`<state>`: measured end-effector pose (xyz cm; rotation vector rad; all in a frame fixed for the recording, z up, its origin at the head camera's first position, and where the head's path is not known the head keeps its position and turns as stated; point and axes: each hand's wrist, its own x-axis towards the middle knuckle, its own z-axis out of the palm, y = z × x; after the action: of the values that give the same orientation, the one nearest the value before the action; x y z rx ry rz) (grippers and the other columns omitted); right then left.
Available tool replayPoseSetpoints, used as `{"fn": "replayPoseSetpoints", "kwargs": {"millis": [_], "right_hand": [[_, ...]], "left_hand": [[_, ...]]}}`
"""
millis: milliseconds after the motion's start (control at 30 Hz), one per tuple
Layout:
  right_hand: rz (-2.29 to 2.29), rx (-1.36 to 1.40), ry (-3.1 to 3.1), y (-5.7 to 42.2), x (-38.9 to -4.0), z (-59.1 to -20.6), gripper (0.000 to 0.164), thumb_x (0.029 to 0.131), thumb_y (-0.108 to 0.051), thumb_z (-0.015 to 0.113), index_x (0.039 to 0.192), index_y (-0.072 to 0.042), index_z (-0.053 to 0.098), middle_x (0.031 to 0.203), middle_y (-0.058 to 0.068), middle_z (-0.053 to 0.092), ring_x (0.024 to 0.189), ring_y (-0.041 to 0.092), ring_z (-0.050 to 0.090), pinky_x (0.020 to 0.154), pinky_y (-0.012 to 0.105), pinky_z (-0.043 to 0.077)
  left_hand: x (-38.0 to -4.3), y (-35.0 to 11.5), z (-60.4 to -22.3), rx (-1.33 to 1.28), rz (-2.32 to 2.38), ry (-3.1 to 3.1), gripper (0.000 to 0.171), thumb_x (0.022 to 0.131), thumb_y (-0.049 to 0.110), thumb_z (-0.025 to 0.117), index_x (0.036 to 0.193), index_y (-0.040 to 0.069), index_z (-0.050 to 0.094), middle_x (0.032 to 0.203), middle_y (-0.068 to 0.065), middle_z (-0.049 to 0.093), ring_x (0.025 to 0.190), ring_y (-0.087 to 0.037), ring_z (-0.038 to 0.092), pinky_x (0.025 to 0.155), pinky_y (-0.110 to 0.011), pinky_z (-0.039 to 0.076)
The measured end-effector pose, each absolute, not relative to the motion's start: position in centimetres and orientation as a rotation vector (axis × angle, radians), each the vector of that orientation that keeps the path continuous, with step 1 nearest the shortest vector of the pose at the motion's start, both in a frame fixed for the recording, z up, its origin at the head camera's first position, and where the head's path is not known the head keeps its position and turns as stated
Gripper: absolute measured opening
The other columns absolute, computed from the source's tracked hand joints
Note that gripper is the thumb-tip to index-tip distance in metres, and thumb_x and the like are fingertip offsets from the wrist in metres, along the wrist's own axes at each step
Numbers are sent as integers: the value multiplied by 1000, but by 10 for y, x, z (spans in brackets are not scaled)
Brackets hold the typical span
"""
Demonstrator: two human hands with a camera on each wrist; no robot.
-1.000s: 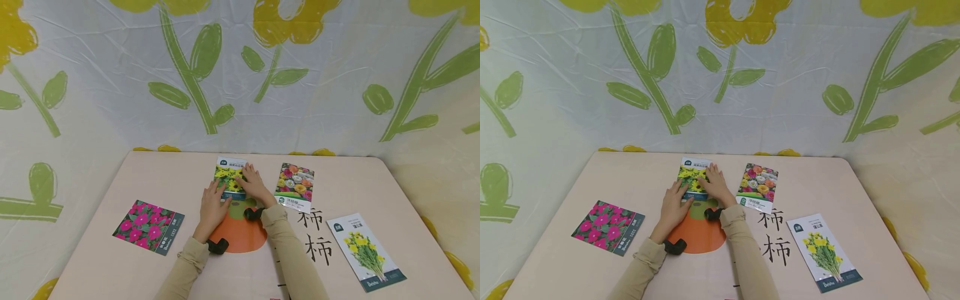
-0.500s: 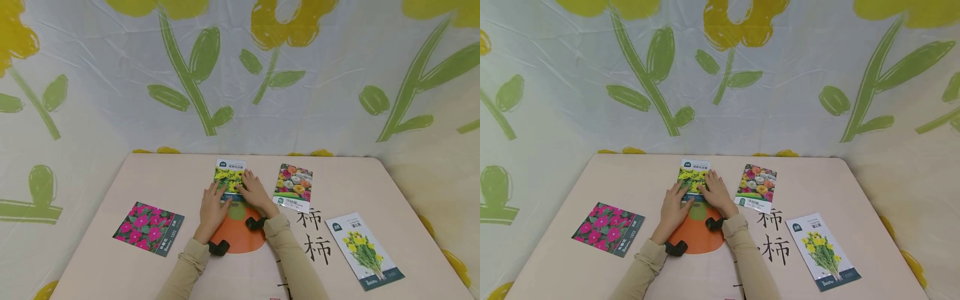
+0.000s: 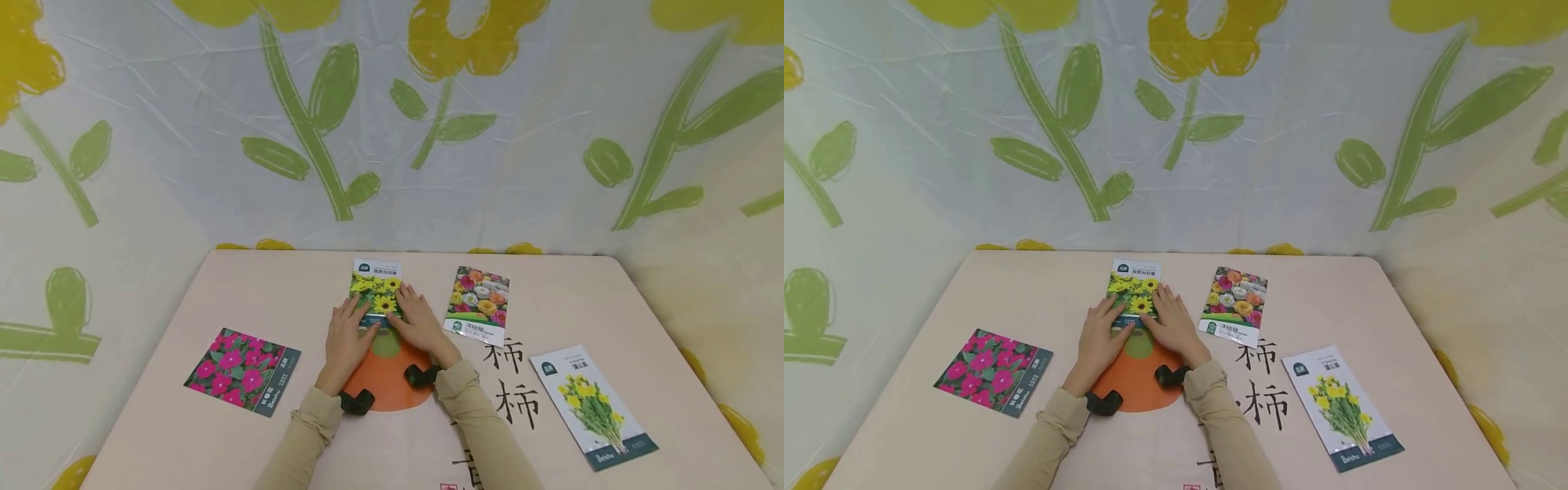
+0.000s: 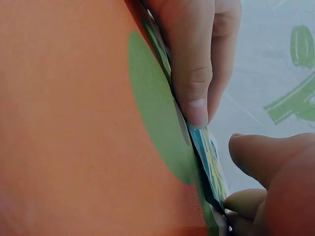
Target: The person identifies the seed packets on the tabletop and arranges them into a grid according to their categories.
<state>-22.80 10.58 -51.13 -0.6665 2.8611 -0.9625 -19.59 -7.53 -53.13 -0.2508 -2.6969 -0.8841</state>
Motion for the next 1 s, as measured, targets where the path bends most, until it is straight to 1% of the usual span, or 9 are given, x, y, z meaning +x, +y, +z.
{"fn": "replayPoseSetpoints", "kwargs": {"millis": [133,233,333,400,467,567,700,833,1000], "right_hand": [[-936,-690,2876,107,-230,-517,66,102,-32,50,150,9,31,160,25,21,149,39,14,120,56,9],[-897,-695,2888,108,-232,-522,67,103,-35,50,151,8,30,161,24,20,150,37,13,120,55,9],[-860,-689,2892,110,-234,-525,69,103,-38,49,152,6,29,162,21,17,151,34,10,121,53,8],[-869,-688,2889,110,-235,-525,69,103,-38,49,152,6,28,162,21,17,151,34,10,121,53,7],[-867,-688,2882,110,-235,-524,70,103,-39,49,153,5,28,162,20,17,151,33,9,121,53,6],[-872,-681,2877,109,-234,-521,70,103,-39,49,152,5,28,162,20,17,151,33,10,121,53,6],[-886,-683,2880,107,-230,-515,69,102,-36,52,151,8,30,161,23,20,150,36,13,121,54,8],[-885,-671,2892,106,-227,-511,68,102,-35,52,150,8,32,161,22,21,150,36,14,121,54,9],[-988,-646,2869,106,-227,-508,66,102,-32,53,150,8,32,160,23,24,149,37,16,120,55,9]], "left_hand": [[-196,-76,-532,-247,-882,-2693,51,90,31,75,131,3,64,146,-17,50,137,-41,40,115,-59,25],[-196,-77,-532,-248,-897,-2675,53,87,33,77,129,3,65,145,-17,51,137,-40,40,114,-58,29],[-199,-79,-533,-262,-909,-2664,57,84,39,79,128,4,66,145,-17,51,139,-40,37,110,-60,33],[-204,-82,-534,-279,-900,-2675,63,83,44,79,129,5,65,148,-17,48,142,-41,32,110,-61,33],[-209,-86,-535,-314,-873,-2706,70,81,48,79,133,6,62,151,-17,43,145,-41,26,112,-62,29],[-218,-91,-535,-384,-820,-2781,81,81,54,76,143,7,53,158,-16,33,149,-39,18,117,-60,20],[-230,-96,-537,-460,-736,-2878,92,81,63,71,153,14,41,164,-12,20,151,-34,9,120,-56,10],[-237,-98,-540,-489,-689,-2930,94,81,68,67,155,19,36,165,-7,18,152,-30,7,121,-53,4],[-237,-97,-539,-497,-681,-2931,93,81,69,66,154,17,39,164,-6,22,152,-30,10,121,-53,4]]}}
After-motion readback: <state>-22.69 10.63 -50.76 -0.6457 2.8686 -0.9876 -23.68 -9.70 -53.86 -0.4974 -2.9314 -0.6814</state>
